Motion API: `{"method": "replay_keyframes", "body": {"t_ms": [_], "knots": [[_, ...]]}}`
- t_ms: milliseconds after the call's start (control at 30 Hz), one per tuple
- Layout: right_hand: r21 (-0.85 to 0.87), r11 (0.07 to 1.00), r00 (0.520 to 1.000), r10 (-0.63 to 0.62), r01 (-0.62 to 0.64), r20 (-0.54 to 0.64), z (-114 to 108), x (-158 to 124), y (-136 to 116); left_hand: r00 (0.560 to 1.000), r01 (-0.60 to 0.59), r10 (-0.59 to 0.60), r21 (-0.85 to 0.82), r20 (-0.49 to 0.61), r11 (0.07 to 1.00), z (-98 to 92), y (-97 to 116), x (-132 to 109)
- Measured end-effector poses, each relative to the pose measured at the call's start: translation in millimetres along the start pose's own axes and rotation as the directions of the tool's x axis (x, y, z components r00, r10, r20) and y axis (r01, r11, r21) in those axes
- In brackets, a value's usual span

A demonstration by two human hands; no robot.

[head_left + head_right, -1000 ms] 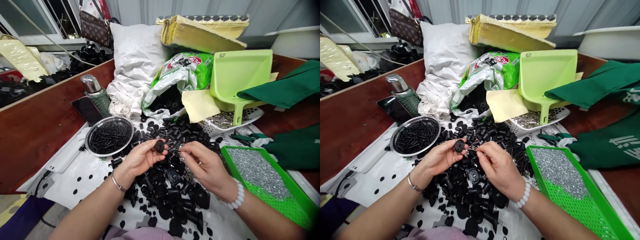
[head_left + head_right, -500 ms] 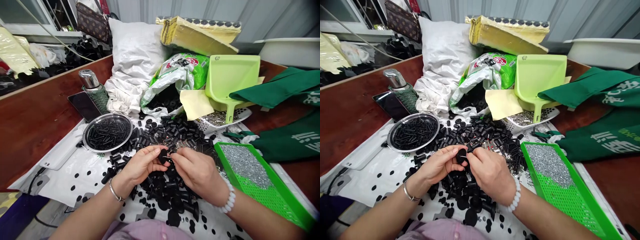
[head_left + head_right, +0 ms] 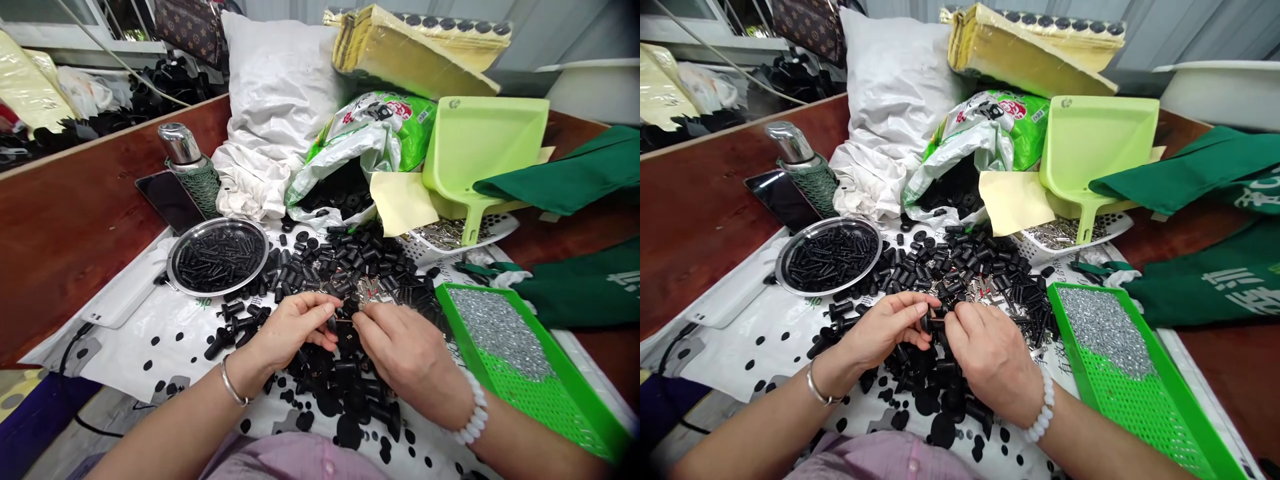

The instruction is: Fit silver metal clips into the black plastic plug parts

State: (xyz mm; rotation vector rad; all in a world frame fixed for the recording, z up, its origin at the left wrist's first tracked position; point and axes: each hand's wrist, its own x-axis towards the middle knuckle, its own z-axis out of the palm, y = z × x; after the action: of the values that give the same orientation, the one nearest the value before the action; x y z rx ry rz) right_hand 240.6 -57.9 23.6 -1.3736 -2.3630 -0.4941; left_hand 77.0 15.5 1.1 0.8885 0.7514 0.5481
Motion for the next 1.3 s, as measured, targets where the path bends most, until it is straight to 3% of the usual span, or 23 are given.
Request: {"method": "replay_keyframes", "body": {"t_ms": [100, 167, 233, 367, 400, 467, 667, 833, 1000, 1300], "knots": [[0.142, 0.974, 0.984, 0.169, -0.176, 0.057, 4.0, -4.4, 3.6, 0.999, -0.032, 0.031, -0.054, -0.016, 0.998, 1.5, -0.8, 2.4], [0.313, 0.891, 0.944, 0.303, -0.33, 0.134, 7.5, -7.6, 4.8, 0.999, -0.041, 0.039, -0.114, -0.015, 0.993, 0.3, -2.0, 4.5], [0.516, 0.706, 0.874, 0.413, -0.485, 0.257, 10.6, -10.2, 4.2, 0.999, -0.052, 0.05, -0.164, -0.015, 0.985, -2.3, -3.1, 6.4], [0.743, 0.151, 0.704, 0.483, -0.652, 0.52, 16.1, -10.7, -0.9, 0.998, -0.061, 0.059, -0.188, -0.02, 0.98, -7.1, -3.2, 7.0], [0.751, 0.066, 0.682, 0.478, -0.657, 0.554, 17.5, -10.0, -2.1, 0.998, -0.057, 0.055, -0.185, -0.016, 0.981, -7.8, -3.0, 6.1], [0.755, 0.0, 0.667, 0.47, -0.655, 0.579, 20.1, -8.3, -3.7, 0.999, -0.048, 0.049, -0.175, 0.002, 0.983, -8.5, -2.7, 3.6], [0.776, 0.086, 0.705, 0.49, -0.625, 0.513, 20.9, -9.4, -5.6, 0.998, -0.025, 0.031, -0.112, 0.05, 0.993, -9.8, -1.9, -2.4], [0.678, 0.538, 0.856, 0.42, -0.501, 0.3, 15.9, -9.2, -6.7, 0.996, 0.026, -0.014, -0.138, 0.088, 0.99, -10.4, 0.5, -3.2], [0.501, 0.791, 0.935, 0.33, -0.351, 0.134, 13.7, -2.5, -4.5, 0.989, 0.063, -0.041, -0.154, 0.14, 0.986, -12.6, -0.1, -4.4], [0.394, 0.906, 0.987, 0.156, -0.158, 0.039, 5.4, -1.8, -8.6, 0.957, 0.173, -0.119, -0.193, 0.265, 0.966, -17.7, -2.4, -6.7]]}}
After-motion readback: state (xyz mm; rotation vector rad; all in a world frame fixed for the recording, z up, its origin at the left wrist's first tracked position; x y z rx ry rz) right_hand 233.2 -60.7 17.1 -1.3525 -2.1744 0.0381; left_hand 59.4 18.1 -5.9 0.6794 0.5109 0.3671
